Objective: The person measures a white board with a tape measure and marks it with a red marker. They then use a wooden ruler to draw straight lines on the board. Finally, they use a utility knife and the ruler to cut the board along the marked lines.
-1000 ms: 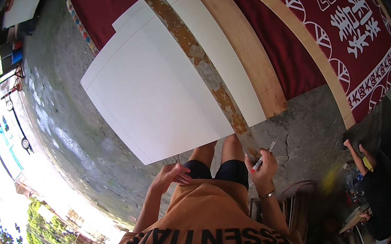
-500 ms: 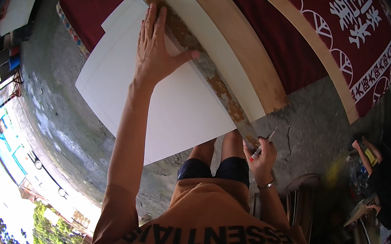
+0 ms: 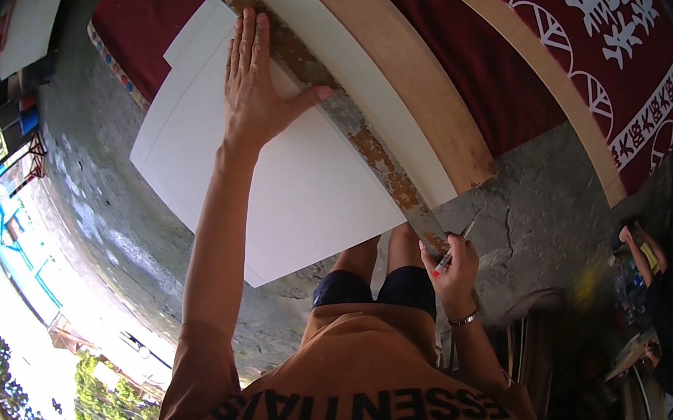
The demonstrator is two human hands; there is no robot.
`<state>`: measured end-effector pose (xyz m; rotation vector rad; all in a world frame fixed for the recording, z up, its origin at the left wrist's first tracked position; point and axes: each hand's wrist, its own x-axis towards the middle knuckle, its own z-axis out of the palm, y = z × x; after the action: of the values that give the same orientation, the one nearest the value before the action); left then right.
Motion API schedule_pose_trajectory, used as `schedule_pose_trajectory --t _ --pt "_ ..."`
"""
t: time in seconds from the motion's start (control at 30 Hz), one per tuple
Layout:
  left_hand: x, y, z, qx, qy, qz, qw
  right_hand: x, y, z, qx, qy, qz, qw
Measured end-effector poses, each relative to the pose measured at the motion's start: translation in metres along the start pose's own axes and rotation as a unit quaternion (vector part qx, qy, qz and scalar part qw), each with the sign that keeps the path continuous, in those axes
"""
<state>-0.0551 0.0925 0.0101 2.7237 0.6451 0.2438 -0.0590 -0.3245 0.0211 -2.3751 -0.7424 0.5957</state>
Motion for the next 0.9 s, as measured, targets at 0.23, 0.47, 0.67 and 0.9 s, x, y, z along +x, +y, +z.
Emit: schedule_pose_trajectory --t 0.23,0.47,0.67,0.9 --pt "0.001 -0.001 0.001 -0.002 0.005 0.009 1.000 0.001 -0.001 -0.002 0.006 -0.014 0.010 1.000" --pt "0.002 -0.003 0.002 0.011 0.018 0.016 1.000 0.000 0.001 0.001 0.011 -0.008 0.000 1.000" --pt "0.004 0.002 -0.002 0.017 0.011 0.024 0.999 0.014 -0.018 -0.007 -0.030 -0.022 0.009 0.999" --pt "0.004 -0.002 0.003 0.012 0.021 0.034 0.999 0.035 -0.024 -0.001 -0.020 -0.026 -0.024 0.999"
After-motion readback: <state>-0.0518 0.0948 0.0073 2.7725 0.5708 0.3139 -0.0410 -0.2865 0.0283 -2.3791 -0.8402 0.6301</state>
